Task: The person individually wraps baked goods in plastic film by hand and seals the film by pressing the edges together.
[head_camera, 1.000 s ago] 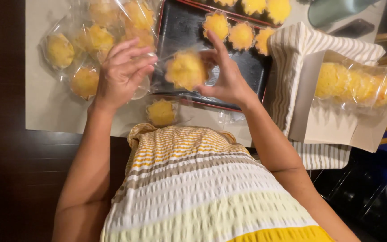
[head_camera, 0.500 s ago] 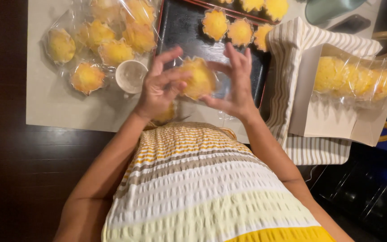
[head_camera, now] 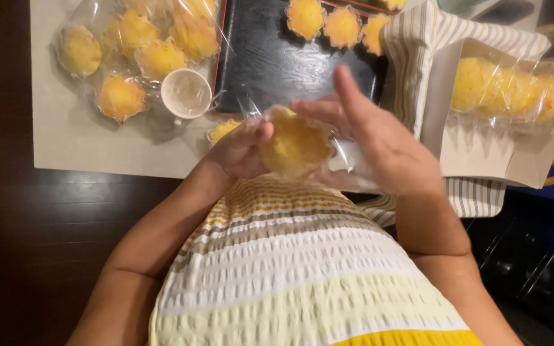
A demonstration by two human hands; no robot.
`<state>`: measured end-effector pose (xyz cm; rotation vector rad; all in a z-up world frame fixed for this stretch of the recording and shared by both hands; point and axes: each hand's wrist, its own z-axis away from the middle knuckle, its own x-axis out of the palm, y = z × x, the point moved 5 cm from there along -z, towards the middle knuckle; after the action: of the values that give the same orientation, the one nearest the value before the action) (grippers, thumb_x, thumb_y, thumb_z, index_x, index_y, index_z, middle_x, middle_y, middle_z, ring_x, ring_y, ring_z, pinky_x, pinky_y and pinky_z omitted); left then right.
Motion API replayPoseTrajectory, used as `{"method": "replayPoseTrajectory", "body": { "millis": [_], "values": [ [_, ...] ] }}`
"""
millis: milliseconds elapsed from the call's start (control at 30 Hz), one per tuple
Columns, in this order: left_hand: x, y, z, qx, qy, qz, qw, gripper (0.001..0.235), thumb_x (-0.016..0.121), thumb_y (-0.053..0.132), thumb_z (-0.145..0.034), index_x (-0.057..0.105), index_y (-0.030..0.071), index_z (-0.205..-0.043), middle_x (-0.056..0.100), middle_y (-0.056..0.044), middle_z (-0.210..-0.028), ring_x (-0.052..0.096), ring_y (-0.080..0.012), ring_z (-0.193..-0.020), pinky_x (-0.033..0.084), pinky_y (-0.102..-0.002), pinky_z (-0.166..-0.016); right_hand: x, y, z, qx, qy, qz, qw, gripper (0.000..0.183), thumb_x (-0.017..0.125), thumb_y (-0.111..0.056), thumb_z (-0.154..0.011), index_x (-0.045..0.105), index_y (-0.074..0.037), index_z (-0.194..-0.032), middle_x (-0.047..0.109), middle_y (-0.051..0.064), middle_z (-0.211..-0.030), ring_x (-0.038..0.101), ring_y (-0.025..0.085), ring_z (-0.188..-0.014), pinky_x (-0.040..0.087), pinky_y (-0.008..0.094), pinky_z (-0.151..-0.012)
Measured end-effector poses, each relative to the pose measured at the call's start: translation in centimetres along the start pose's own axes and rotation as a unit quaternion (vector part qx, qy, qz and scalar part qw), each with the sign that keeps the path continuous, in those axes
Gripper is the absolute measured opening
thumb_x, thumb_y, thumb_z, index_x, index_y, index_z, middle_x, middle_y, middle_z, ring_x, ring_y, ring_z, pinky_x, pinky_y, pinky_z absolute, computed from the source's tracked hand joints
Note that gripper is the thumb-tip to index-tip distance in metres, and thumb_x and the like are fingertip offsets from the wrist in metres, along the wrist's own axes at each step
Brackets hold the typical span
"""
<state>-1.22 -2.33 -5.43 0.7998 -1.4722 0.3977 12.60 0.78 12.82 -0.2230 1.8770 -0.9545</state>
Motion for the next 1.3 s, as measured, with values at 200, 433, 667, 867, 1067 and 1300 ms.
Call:
{"method": "replayPoseTrajectory", "body": {
  "millis": [200,433,667,867,1067,1300],
  "values": [
    [5.3,2.5,-0.8,0.069,-0.131,0.006,0.989,0.087,0.079,0.038,-0.096,0.032,0.004,-0.162,0.048,-0.022,-0.153,0.047,-0.0427,-0.143,0.044,-0.054,-0.12,-1.3,-1.3,0.9,-0.07,0.068,-0.043,0.994,0.116,0.081,-0.033,-0.082,0.003,-0.02,-0.167,0.056,0.018,-0.145,0.064,0.032,-0.127,0.054,0.047,-0.113],
    [2.6,2.3,-1.3,0.227,-0.004,-0.042,0.973,0.091,0.082,0.036,-0.094,0.028,0.015,-0.164,0.039,-0.013,-0.161,0.038,-0.0305,-0.152,0.036,-0.046,-0.127,8.9,7.9,6.8,0.147,0.3,-0.405,0.851,0.067,0.074,-0.03,-0.104,0.038,0.002,-0.15,0.052,0.014,-0.144,0.052,0.021,-0.132,0.049,0.036,-0.111],
    [3.0,4.6,0.3,0.183,-0.116,-0.156,0.964,0.092,0.084,0.042,-0.091,0.036,0.017,-0.166,0.044,-0.008,-0.165,0.042,-0.0203,-0.155,0.03,-0.041,-0.131,4.1,3.9,3.7,0.081,0.445,-0.417,0.788,0.01,0.06,-0.016,-0.102,0.056,-0.007,-0.102,0.074,0.014,-0.108,0.076,0.02,-0.103,0.06,0.037,-0.099],
    [-1.6,1.2,1.0,0.099,0.057,-0.385,0.916,0.063,0.078,0.015,-0.099,0.047,0.002,-0.152,0.051,-0.013,-0.156,0.05,-0.0182,-0.145,0.041,-0.036,-0.124,10.4,11.2,9.7,0.224,0.416,-0.31,0.825,0.01,0.058,-0.01,-0.112,0.055,-0.002,-0.106,0.074,0.02,-0.112,0.072,0.021,-0.101,0.059,0.037,-0.096],
    [-1.0,0.0,1.6,0.189,0.203,-0.442,0.853,0.023,0.069,0.017,-0.106,0.075,0.001,-0.12,0.077,-0.006,-0.116,0.069,-0.0114,-0.105,0.056,-0.027,-0.096,10.7,8.7,9.5,0.167,0.433,-0.356,0.811,0.009,0.055,-0.01,-0.112,0.053,-0.004,-0.107,0.073,0.017,-0.116,0.071,0.022,-0.112,0.056,0.039,-0.108],
    [-4.0,1.3,5.1,0.177,0.265,-0.439,0.84,0.031,0.059,0.028,-0.109,0.074,0.002,-0.116,0.076,-0.005,-0.109,0.071,-0.0105,-0.098,0.06,-0.028,-0.091,14.2,12.7,10.3,0.2,0.336,-0.415,0.821,0.009,0.058,-0.004,-0.11,0.052,-0.004,-0.117,0.065,0.005,-0.114,0.066,0.019,-0.118,0.052,0.034,-0.108]
  ]
}}
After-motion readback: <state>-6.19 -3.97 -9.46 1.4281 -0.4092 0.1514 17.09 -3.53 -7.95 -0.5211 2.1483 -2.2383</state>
